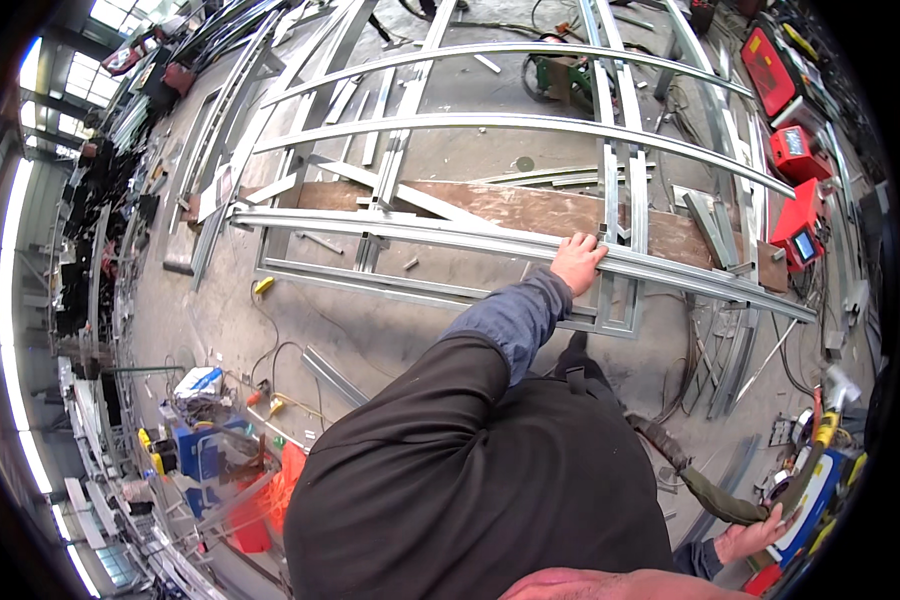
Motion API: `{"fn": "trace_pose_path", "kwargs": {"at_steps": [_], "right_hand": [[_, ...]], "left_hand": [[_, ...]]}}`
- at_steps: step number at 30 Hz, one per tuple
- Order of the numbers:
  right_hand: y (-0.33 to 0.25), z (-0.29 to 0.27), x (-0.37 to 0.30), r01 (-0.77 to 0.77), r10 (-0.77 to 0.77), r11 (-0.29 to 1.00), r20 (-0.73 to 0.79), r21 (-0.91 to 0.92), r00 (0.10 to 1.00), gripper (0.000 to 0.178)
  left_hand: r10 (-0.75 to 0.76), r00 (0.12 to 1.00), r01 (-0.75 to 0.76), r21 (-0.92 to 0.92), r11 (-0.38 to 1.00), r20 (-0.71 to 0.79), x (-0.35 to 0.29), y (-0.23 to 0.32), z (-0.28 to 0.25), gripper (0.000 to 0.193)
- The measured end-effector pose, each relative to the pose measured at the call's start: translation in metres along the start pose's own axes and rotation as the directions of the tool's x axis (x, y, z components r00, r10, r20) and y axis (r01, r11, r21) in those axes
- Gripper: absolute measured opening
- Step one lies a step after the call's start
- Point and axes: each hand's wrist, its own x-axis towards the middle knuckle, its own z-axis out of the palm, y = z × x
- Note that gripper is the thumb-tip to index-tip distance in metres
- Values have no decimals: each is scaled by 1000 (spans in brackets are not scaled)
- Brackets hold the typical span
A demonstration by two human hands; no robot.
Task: The person positions metal bars onto a metal frame structure and uses a welding torch to tack weld the bars in place. The person repeats this process for multiple bars, adjusting their position before welding.
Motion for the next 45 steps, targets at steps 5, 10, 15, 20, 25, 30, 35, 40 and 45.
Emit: {"fn": "trace_pose_path", "kwargs": {"at_steps": [5,10,15,20,25,30,35,40,45], "right_hand": [[-54,14,-62,-75,-55,934,347,350,936,82],[-30,96,-43,-619,-153,683,905,387,397,93],[9,181,-59,-688,-116,640,928,341,353,75],[-3,223,-65,-702,-34,664,948,258,317,90],[9,307,-61,-669,-36,743,999,22,-7,117],[11,349,-130,-502,162,839,977,-211,-139,110],[43,406,-198,-501,305,772,919,-392,-250,55],[44,469,-286,-366,394,830,907,-420,-147,90],[60,516,-391,-240,460,866,887,-438,43,97]], "left_hand": [[-16,999,18,-35,999,33,5,2,2,56],[-5,1000,4,-51,999,-26,3,-10,12,45],[-18,998,23,-66,998,68,4,-11,0,51],[-99,990,91,88,992,101,-2,-13,-10,58],[-41,995,35,69,997,93,-2,-20,-20,59],[-97,986,93,37,995,137,-11,-48,-35,47],[-152,965,131,108,985,212,-34,-90,-71,50],[-137,956,123,67,990,259,-63,-167,-128,59],[-78,866,24,114,993,494,-86,-252,-182,72]]}}
